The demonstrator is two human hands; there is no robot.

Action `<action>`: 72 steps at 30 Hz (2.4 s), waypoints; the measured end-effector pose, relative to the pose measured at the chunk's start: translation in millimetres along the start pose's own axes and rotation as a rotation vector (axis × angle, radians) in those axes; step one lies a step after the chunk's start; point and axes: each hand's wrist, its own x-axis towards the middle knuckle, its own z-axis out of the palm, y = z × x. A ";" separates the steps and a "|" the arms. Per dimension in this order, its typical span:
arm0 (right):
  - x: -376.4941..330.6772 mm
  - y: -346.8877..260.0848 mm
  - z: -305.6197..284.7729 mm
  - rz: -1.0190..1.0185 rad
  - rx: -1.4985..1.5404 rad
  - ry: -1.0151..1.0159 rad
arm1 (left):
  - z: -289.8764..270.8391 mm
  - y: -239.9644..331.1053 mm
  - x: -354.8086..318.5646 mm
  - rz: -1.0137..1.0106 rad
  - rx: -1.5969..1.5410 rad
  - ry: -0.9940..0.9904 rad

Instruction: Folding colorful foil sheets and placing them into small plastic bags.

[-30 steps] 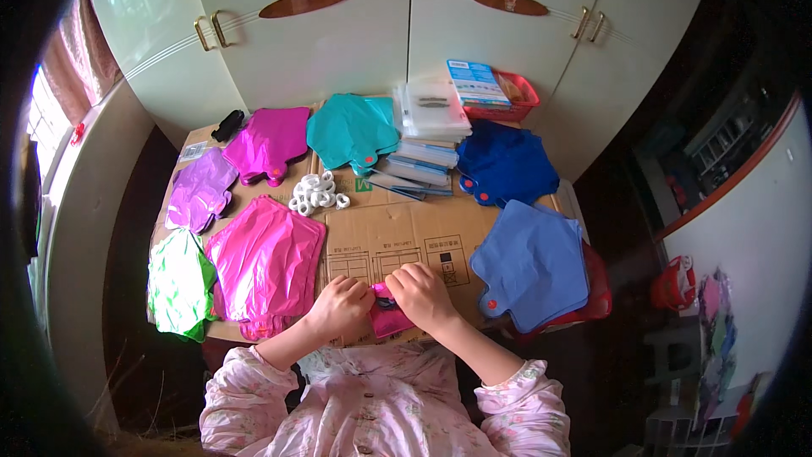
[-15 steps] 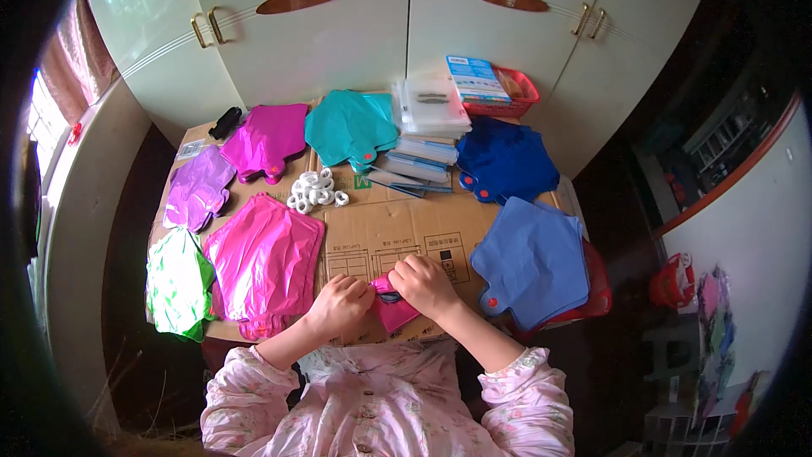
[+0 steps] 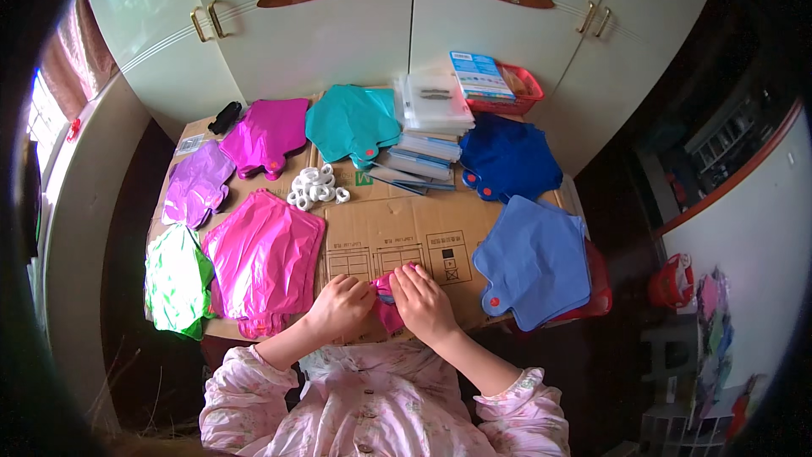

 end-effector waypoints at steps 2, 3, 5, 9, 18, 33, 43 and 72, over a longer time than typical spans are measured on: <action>-3.6 -0.5 3.1 0.006 -0.004 0.030 | -1.5 -1.5 -0.1 0.011 -0.016 -0.010; -4.3 -0.2 4.1 0.009 0.007 0.038 | -1.4 -1.6 -0.3 0.015 -0.009 -0.008; -5.6 0.4 5.1 0.017 0.028 0.052 | -1.0 -1.3 -0.8 0.022 0.004 -0.004; -4.1 1.6 5.1 0.009 0.031 0.019 | -1.3 -1.5 -2.2 0.019 0.004 -0.023; 0.4 4.5 2.8 0.047 0.124 -0.044 | -2.8 0.6 -3.5 0.026 -0.003 -0.052; 2.4 3.9 0.2 0.054 0.002 -0.143 | -3.2 3.0 -14.2 0.001 0.024 -0.108; -5.7 6.4 4.5 -0.016 0.183 -0.183 | -16.6 7.5 -28.8 -0.002 0.067 -0.104; -8.2 -3.8 -14.9 0.078 0.297 -0.228 | -4.0 -91.3 82.3 -0.094 0.207 0.007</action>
